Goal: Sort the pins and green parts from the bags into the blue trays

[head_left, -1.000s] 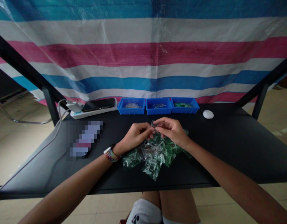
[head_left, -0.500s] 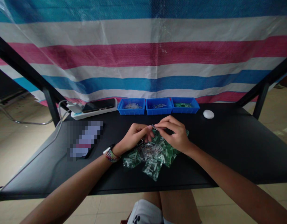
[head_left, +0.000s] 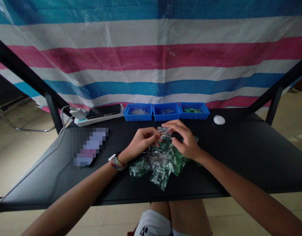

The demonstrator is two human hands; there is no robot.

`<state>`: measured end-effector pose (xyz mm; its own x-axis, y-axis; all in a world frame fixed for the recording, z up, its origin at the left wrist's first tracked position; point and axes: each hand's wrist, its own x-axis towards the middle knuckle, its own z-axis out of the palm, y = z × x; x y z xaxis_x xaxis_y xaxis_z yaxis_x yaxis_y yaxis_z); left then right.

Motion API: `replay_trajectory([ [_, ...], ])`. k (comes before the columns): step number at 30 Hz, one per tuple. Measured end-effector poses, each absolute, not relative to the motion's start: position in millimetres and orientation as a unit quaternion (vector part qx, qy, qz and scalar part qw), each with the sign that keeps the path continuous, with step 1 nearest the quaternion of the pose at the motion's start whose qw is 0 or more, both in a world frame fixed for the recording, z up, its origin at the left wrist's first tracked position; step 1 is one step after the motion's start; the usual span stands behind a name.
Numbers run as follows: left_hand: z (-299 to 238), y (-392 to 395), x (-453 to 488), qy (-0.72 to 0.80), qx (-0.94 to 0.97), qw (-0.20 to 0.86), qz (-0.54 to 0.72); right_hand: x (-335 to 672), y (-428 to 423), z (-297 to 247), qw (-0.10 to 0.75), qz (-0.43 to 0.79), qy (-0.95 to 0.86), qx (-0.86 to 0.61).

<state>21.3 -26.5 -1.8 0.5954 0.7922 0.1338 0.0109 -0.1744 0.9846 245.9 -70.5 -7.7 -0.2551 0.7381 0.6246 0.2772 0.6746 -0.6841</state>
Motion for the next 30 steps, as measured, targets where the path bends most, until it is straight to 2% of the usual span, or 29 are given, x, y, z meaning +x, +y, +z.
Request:
replay_trajectory([
  [6,0,-26,22,0.299,0.693,0.556,0.349,240,-67,-17,0.543,0.409,-0.627,-0.380],
  [14,0,-26,18,0.350,0.720,0.505,0.323,237,-64,-18,0.559,0.400,-0.608,-0.397],
  [18,0,-23,18,0.350,0.697,0.542,0.313,238,-65,-16,0.553,0.337,-0.653,-0.393],
  [25,-5,-16,19,0.352,0.655,0.586,0.323,239,-69,-11,0.503,0.089,-0.794,-0.330],
  [30,-7,-12,16,0.357,0.642,0.578,0.355,238,-71,-11,0.511,0.045,-0.782,-0.355],
])
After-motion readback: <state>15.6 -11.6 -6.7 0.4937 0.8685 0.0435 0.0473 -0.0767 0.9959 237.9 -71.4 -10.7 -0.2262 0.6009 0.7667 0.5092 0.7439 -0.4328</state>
